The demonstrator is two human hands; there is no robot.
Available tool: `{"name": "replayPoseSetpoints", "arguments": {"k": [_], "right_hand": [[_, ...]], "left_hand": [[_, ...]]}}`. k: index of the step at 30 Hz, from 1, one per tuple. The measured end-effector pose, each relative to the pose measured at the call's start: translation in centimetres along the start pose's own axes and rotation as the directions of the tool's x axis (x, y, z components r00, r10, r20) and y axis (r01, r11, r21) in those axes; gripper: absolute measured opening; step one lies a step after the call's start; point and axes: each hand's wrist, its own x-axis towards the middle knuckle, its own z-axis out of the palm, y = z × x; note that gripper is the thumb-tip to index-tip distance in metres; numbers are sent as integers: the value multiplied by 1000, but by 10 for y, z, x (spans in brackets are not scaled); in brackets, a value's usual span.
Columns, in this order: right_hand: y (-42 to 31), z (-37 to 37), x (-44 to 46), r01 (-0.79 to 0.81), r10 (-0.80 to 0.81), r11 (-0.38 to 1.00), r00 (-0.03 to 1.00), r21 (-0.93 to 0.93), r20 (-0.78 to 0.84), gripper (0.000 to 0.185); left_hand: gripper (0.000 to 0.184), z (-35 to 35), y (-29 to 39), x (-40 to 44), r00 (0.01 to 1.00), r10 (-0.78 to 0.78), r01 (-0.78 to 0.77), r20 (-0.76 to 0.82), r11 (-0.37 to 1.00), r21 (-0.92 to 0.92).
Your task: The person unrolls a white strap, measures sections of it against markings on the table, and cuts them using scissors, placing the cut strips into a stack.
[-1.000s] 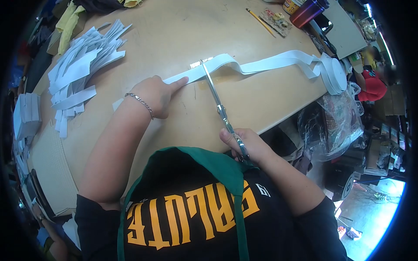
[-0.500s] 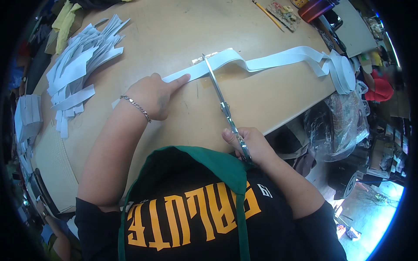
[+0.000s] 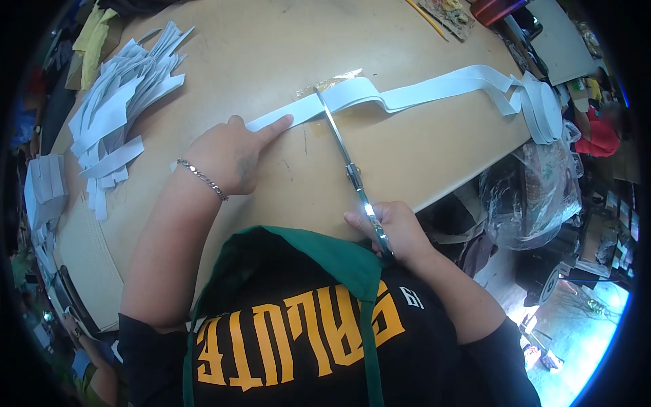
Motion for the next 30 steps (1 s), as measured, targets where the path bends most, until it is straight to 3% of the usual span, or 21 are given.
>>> {"name": "replayPoseSetpoints", "arguments": {"k": [2,5,8,9,10,11,12,14,17,18,20,23,24,25,27,28,29,30], "right_hand": [[-1,-2,0,-17,17,1000,1000,-7,15,39],[5,-13,-9,81,-87,990,995,116,50,38],[7,-47,-23,128,-150,985,969,120,195,38],[6,-56,-28,289,-340,919,925,268,167,39],[1,-66,-32,441,-492,845,863,303,115,41],[-5,-77,-35,580,-629,746,775,328,59,44],[-21,-94,-31,709,-733,664,680,239,17,47],[-55,-122,-21,589,-600,795,728,-144,-331,50],[-86,-171,58,274,-568,785,678,-555,-468,47],[-89,-184,90,200,-590,749,636,-631,-498,45],[-93,-208,148,60,-538,734,660,-676,-525,40],[-92,-224,189,29,-538,730,642,-683,-547,35],[-92,-222,192,48,-720,621,428,-782,-546,32],[-90,-214,190,30,-852,503,188,-864,-489,31],[-102,-167,129,179,-936,350,107,-919,-336,26],[-111,-130,103,38,-884,262,409,-964,-224,18],[-87,-95,92,404,-979,-44,165,-914,120,13],[-77,-66,69,552,-923,-91,266,-829,279,14]], "left_hand": [[81,-2,1,-1,1000,-4,4,4,1000,-1],[81,-1,2,-1,1000,-10,10,-3,1000,-2],[82,-4,2,-2,1000,-3,3,25,1000,-15],[82,-3,1,-2,1000,1,-1,9,1000,-10],[82,-1,0,-1,1000,7,-7,-7,1000,-5],[82,2,0,-1,1000,16,-16,-23,1000,2],[83,2,1,0,1000,17,-17,-18,1000,5],[83,0,3,0,1000,20,-20,-10,1000,15],[85,0,7,-2,1000,-2,2,-8,1000,29],[85,-1,8,-2,1000,-4,5,-11,999,33],[86,0,9,-2,1000,-9,9,-7,999,36],[87,0,11,-2,999,-32,32,8,999,36],[87,0,12,-2,999,-41,41,2,999,32],[87,0,13,-2,999,-50,50,0,998,29],[87,3,13,-2,998,-65,66,-18,997,30],[87,6,13,-2,997,-68,69,-33,997,34],[87,8,13,-2,997,-62,64,-47,997,43],[88,7,13,-1,997,-62,64,-42,997,45]]}}
